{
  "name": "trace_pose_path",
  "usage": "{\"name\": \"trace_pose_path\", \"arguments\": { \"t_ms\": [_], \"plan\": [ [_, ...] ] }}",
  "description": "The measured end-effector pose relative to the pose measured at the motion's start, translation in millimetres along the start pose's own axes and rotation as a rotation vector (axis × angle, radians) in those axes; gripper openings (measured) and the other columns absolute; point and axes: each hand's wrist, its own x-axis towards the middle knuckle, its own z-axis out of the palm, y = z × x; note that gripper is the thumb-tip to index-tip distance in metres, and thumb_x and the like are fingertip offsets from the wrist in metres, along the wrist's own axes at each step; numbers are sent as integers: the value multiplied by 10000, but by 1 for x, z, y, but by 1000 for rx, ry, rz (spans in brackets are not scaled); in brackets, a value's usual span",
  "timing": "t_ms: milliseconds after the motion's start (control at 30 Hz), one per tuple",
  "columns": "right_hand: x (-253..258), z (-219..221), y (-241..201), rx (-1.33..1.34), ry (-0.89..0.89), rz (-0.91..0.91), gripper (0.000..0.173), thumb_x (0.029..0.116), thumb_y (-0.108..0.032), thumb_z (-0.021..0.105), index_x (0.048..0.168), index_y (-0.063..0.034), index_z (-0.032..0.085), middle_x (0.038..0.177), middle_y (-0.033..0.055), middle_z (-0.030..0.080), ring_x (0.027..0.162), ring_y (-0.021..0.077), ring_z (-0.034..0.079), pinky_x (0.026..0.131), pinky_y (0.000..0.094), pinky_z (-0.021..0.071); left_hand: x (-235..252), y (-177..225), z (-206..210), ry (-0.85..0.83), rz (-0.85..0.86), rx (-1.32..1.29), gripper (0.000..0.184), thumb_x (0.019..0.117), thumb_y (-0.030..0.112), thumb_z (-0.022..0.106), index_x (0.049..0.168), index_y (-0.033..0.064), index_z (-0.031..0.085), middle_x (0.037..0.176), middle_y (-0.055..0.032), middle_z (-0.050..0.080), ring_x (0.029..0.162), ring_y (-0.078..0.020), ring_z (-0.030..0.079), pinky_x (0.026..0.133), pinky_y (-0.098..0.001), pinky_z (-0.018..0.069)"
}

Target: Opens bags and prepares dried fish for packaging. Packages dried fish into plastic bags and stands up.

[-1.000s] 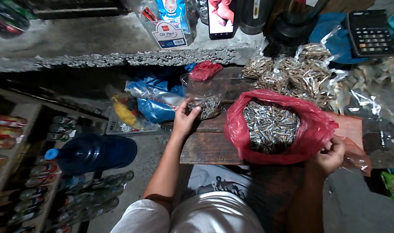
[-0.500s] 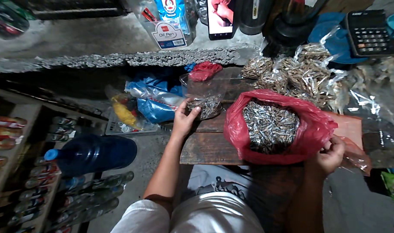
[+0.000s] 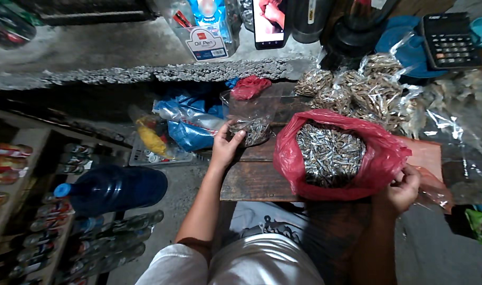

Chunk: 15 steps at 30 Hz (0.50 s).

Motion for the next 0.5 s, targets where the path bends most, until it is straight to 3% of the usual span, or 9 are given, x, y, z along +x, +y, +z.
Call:
{"name": "trace_pose_path", "arguments": {
  "t_ms": [500],
  "plan": [
    [1, 0, 0, -32, 1, -13, 296, 936, 1, 520, 1139, 217, 515, 773, -28, 535, 678, -140, 475, 658, 52, 419, 1, -4, -2, -8, 23, -15, 336, 975, 53, 614, 1302, 10, 555, 1133, 45, 666, 993, 12, 645, 903, -207, 544]
  ]
}}
